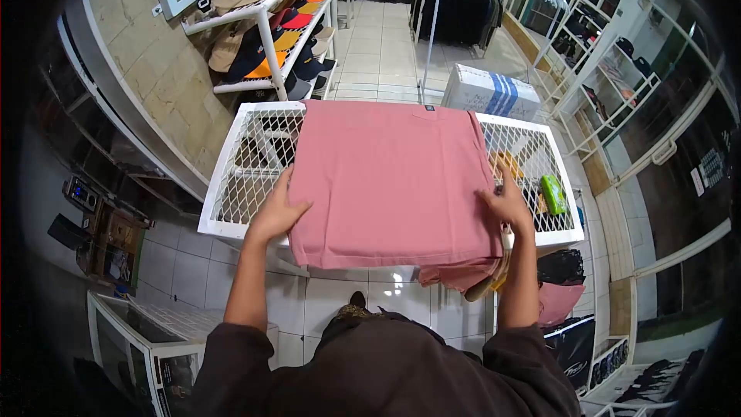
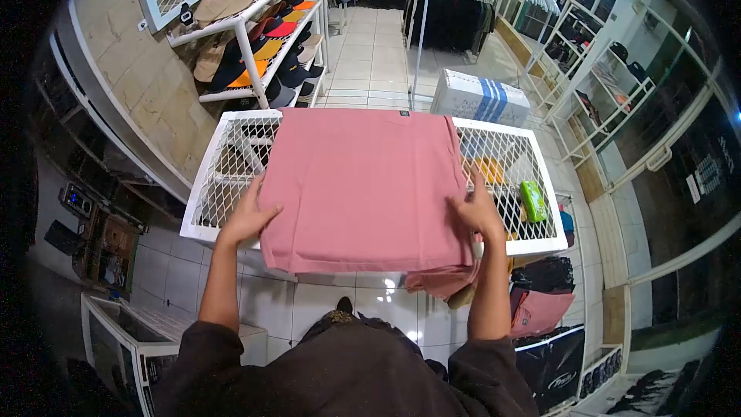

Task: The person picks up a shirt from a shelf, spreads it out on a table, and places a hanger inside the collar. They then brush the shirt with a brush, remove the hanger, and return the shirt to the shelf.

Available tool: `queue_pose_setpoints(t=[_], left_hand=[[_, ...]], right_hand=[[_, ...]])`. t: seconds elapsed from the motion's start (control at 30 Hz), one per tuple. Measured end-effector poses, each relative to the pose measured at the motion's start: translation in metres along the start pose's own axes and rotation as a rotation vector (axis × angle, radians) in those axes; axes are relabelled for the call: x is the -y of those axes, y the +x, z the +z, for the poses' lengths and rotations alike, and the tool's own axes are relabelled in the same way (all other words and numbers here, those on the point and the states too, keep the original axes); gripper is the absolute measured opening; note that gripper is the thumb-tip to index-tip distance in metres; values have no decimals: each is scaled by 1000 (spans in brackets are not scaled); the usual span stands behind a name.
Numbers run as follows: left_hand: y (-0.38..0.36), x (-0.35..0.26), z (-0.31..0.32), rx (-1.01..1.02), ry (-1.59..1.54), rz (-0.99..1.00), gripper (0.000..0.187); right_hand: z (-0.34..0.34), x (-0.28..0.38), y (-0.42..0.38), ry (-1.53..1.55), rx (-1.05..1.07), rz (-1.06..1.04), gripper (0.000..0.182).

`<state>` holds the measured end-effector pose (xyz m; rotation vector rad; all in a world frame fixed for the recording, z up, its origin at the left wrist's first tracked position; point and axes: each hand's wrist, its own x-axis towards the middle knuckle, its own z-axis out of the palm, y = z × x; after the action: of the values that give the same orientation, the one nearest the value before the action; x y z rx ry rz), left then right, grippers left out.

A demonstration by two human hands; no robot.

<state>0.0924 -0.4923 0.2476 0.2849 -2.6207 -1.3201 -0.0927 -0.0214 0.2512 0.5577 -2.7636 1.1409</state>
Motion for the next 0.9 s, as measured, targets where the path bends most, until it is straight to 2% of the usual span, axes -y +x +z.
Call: queue_pose_setpoints(t=[0.03,0.07,0.13,0.2,0.27,0.3,0.33,0.4,0.47,0.5,0.53,0.6,0.63,0.67,0.73,0.77,0.83,0.9], left_hand=[[-20,0,3,-68,85,111,86],[-38,-5,5,-70,87,106,86],[-70,-15,10,-82,-54,-92,87],[-87,-8,14,-138,66,-70,83],[-101,-3,16,-243,308,-12,77],[-107,-17,17,-305,333,-22,61],[-109,-24,12,-306,341,-36,61],[-112,-34,1,-279,228,-173,43],[-123,-63,-12,-339,-212,-147,34],[-129,-79,-13,-417,-294,-107,31],[-136,-74,-11,-426,-291,-114,31],[-141,-46,0,-517,-280,-123,28],[-142,-26,14,-499,-279,-159,26],[-143,-5,32,-497,-317,-225,25],[-153,38,61,-487,-309,-281,21],[-161,51,76,-557,-286,-298,22],[-178,54,90,-644,-260,-324,25],[-199,51,102,-763,-127,-377,36]], right_hand=[[-12,19,-24,-46,53,129,91],[-25,41,-46,-94,109,254,91],[-27,35,-79,50,93,291,85],[-26,15,-102,-30,81,154,77],[-27,4,-107,-55,101,149,71],[-33,7,-106,-33,107,193,68],[-35,2,-103,-143,84,124,59],[-47,6,-101,-14,32,52,47],[-64,26,-103,90,-57,-36,40],[-67,32,-107,110,-148,-143,39],[-65,34,-113,114,-139,-149,39],[-64,35,-129,171,-109,60,39],[-46,7,-135,155,-118,20,40],[-27,-8,-145,106,-178,-137,43],[6,-41,-163,64,-177,-125,51],[5,-37,-171,67,-163,-137,51],[-1,-13,-185,-28,-115,103,62],[-1,-1,-194,23,-119,123,66]])
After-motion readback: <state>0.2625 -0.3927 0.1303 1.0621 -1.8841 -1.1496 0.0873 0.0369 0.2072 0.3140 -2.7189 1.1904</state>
